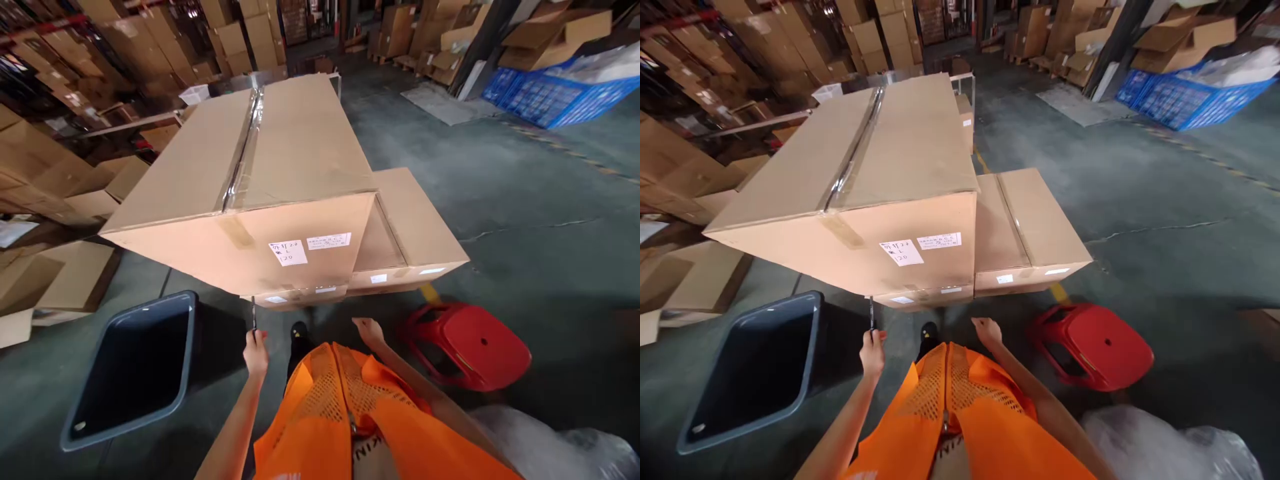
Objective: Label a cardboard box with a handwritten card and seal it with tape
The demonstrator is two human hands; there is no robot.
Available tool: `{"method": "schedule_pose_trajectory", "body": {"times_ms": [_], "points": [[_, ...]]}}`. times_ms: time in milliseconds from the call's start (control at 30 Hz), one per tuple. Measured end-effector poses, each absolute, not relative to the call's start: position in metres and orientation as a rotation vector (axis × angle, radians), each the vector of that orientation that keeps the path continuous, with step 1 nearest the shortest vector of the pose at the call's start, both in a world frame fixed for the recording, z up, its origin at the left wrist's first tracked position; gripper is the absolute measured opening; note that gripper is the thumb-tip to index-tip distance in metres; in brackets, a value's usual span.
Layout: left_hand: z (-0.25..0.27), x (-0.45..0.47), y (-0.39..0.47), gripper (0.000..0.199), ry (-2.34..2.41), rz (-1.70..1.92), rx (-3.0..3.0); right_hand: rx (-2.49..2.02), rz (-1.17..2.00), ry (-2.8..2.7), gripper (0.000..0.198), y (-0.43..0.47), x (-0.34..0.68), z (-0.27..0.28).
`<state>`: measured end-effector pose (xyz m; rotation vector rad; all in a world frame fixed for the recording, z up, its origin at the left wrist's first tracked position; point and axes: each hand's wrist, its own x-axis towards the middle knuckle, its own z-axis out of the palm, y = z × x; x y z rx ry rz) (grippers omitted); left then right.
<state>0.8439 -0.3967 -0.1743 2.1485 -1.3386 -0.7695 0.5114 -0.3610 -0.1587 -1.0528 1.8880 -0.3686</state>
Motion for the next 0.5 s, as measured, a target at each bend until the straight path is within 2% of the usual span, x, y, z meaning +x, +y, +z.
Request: {"method": "schedule_pose_trajectory", "body": {"times_ms": [100,233,400,500], "points": [[-0.170,0.822,-0.400,0.037,-1.261,-0.848,1.975,-1.230,-0.424,1.658,0.044,-0.391,0.539,-0.146],[-0.168,0.791,-0.368,0.047,-1.130,-0.962,1.855,-1.423,-0.449,1.215,0.032,-0.408,0.564,-0.093],[-0.163,0.802,-0.335,0.048,-0.906,-0.946,1.891,-1.498,-0.255,0.322,0.049,-0.450,0.577,-0.016],[-0.154,0.831,-0.323,0.046,-0.735,-0.818,1.944,-1.435,-0.192,0.309,0.048,-0.498,0.583,-0.006]]}}
